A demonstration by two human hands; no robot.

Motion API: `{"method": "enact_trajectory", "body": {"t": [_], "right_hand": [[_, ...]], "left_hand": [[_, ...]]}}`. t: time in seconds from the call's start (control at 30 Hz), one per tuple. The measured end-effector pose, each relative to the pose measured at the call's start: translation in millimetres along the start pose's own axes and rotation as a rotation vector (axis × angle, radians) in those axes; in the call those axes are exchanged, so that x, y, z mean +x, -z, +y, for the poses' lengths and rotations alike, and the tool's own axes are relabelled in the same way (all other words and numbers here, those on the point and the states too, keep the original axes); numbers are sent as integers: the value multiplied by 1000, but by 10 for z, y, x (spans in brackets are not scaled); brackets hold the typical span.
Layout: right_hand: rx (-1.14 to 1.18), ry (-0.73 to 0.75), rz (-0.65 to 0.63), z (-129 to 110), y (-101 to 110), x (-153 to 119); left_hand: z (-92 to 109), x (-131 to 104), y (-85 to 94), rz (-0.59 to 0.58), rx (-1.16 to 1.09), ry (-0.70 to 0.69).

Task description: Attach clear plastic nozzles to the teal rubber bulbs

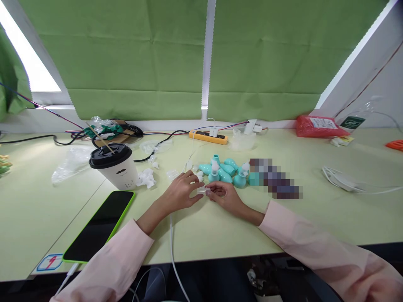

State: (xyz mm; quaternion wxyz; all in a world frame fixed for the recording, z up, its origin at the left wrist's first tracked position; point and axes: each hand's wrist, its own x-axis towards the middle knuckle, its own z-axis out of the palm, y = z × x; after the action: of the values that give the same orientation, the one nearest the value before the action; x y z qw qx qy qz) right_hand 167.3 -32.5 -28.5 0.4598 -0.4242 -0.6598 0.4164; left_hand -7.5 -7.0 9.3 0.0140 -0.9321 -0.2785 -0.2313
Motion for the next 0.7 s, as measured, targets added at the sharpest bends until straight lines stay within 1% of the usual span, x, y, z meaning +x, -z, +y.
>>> {"method": "enact_trajectory", "body": {"t": [0.17,0.33,0.43,0.53,0.7], "right_hand": [[106,-23,-16,-7,-4,14],[146,-45,-37,-16,-12,9],[120,-31,-43,-30,-13,-2],[52,-2,-44,-49,-10,-14],[-17,28,-29,-48,-3,-15]], "left_hand": [[-26,-1,-33,12,-11,-8],[-32,-11,-52,62,-25,-41],[-30,-8,-54,94,-55,-53],[-22,4,-48,111,-122,-28],[10,11,-33,90,-179,3]]}}
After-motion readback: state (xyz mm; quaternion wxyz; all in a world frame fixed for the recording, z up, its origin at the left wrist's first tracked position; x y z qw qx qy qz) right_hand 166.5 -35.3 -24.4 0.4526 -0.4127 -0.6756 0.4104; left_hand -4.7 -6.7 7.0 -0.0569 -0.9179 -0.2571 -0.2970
